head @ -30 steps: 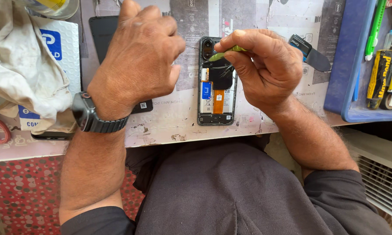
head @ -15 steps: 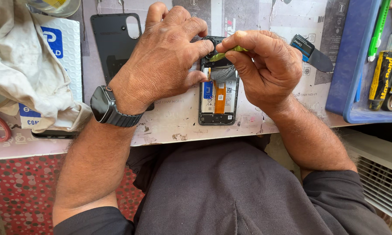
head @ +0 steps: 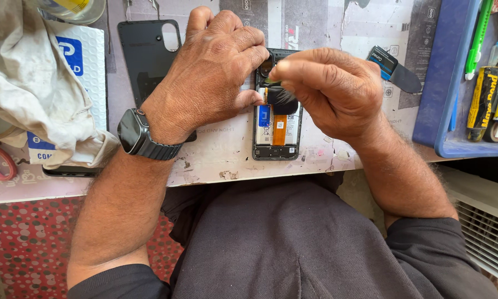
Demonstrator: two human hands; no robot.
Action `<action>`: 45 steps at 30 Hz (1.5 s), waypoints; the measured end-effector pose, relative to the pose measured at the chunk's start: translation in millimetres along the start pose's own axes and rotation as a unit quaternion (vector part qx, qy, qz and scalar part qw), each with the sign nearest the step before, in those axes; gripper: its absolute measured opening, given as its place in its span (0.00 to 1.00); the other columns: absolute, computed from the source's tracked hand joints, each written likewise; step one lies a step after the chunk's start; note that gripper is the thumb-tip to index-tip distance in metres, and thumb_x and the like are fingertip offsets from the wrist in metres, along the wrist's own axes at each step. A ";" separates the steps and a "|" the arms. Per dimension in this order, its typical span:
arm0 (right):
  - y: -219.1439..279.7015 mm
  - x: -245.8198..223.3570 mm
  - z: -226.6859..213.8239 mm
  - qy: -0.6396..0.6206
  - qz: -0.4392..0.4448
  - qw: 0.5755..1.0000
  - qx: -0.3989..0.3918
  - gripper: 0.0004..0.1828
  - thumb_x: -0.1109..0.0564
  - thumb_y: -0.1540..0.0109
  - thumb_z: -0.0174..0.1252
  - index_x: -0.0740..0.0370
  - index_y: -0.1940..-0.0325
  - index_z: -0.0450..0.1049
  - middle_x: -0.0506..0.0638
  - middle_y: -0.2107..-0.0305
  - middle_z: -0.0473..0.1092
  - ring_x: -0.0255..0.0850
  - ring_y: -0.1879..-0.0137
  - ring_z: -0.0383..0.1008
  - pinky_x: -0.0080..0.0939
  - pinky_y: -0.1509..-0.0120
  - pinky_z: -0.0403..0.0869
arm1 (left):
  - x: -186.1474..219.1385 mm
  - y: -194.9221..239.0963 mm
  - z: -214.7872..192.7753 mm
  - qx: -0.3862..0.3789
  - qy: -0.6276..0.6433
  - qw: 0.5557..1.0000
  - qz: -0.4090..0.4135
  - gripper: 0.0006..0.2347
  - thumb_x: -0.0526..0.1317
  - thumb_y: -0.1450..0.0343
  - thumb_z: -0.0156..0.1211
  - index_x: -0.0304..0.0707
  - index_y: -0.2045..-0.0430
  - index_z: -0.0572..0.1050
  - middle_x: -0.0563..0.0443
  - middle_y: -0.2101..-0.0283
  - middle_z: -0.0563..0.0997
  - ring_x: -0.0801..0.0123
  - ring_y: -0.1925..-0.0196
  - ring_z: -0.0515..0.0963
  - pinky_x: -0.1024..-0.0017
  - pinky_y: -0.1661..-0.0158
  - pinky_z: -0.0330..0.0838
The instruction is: The person uses a green precision screwdriver and a green utility knife to scrape and pry around the camera module area of a disassembled smartphone. The person switches between tools and continues to work on the same region of the phone's interior.
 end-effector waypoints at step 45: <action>-1.0 5.8 0.5 -0.021 0.029 0.997 0.066 0.14 0.63 0.34 0.66 0.60 0.44 0.75 0.54 0.56 0.75 0.43 0.50 0.80 0.46 0.40 0.80 | 1.0 -9.8 -2.8 -0.073 0.068 0.994 -0.039 0.29 0.47 0.49 0.81 0.39 0.53 0.80 0.50 0.45 0.79 0.56 0.41 0.71 0.52 0.40 0.55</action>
Point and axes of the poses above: each hand's wrist, its own y-axis away from the middle knuckle, its own z-axis out of the palm, x = y × z, the point moved 9 cm from there along -y, towards the middle knuckle
